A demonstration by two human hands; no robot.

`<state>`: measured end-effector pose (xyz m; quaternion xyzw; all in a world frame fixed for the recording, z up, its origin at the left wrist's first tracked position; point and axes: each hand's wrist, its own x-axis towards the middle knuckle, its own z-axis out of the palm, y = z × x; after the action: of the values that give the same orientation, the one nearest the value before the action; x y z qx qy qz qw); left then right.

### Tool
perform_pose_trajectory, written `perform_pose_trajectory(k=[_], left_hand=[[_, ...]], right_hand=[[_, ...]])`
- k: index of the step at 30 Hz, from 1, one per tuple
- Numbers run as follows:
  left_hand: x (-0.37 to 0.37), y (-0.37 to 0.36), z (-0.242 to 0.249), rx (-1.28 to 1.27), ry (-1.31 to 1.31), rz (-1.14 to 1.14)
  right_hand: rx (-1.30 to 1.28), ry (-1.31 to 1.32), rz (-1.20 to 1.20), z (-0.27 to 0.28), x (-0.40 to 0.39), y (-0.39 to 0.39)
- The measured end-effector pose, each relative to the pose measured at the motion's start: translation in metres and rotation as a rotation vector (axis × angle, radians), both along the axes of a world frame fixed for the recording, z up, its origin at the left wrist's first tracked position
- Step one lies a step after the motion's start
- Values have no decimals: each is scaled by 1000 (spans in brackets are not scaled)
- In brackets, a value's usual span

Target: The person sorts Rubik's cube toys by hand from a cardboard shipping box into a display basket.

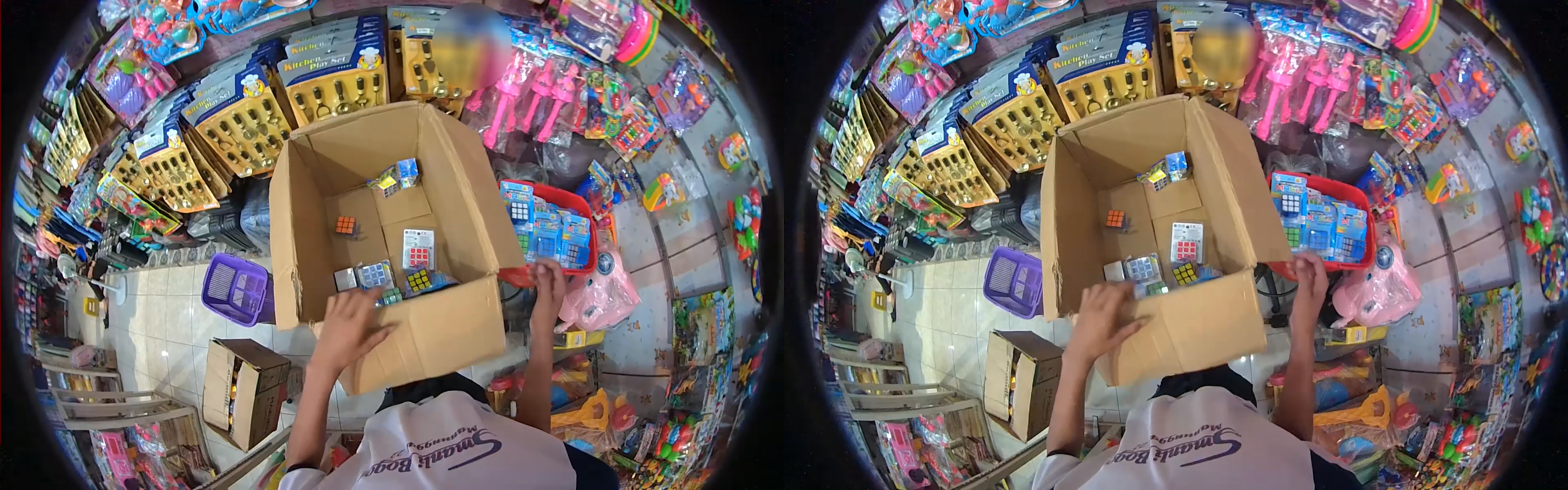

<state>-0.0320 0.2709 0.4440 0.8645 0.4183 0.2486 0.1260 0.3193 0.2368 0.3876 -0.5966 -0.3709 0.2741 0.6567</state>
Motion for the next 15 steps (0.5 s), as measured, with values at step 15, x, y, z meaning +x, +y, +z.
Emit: perform_pose_trajectory(k=[15], left_hand=[[16, 34, -12, -500, 87, -107]], right_hand=[[-413, -1121, 1672, -2, -166, 259]])
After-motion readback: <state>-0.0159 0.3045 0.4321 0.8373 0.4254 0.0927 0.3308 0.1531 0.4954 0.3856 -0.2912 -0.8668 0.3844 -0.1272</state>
